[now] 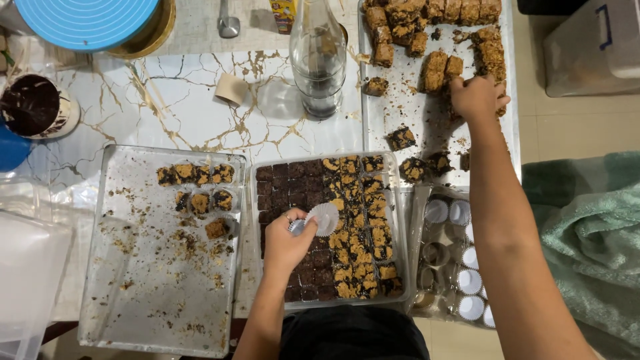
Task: Placing square baked goods into paper liners and arranging them in a container.
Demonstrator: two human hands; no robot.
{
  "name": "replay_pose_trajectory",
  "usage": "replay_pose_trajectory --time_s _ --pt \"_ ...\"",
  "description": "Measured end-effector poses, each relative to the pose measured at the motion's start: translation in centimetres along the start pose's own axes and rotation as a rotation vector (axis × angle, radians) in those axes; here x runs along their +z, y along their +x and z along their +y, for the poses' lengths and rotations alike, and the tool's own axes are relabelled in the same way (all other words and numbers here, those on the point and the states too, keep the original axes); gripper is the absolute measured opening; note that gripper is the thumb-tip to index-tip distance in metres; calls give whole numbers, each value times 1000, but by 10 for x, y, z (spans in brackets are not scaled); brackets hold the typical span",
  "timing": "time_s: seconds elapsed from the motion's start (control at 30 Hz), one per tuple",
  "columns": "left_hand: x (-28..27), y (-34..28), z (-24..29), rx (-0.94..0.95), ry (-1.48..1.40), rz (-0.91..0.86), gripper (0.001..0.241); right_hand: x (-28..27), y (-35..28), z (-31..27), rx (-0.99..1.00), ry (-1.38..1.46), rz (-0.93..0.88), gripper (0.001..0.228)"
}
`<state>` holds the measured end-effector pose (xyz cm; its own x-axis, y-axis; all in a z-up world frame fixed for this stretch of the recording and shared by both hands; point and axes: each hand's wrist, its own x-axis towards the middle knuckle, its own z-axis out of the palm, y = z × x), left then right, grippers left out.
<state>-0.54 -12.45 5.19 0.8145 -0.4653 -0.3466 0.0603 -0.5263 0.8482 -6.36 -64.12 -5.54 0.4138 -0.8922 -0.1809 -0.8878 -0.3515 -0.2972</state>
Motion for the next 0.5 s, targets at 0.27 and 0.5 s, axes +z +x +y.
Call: replay_pose_trajectory --time_s 0.27,0.5 --pt "0 3 -3 -41 -46 -12 20 -45 -36 -14 16 425 9 49" --pt "1 4 2 38 -56 -19 21 -31 -88 -9 72 458 -422 53"
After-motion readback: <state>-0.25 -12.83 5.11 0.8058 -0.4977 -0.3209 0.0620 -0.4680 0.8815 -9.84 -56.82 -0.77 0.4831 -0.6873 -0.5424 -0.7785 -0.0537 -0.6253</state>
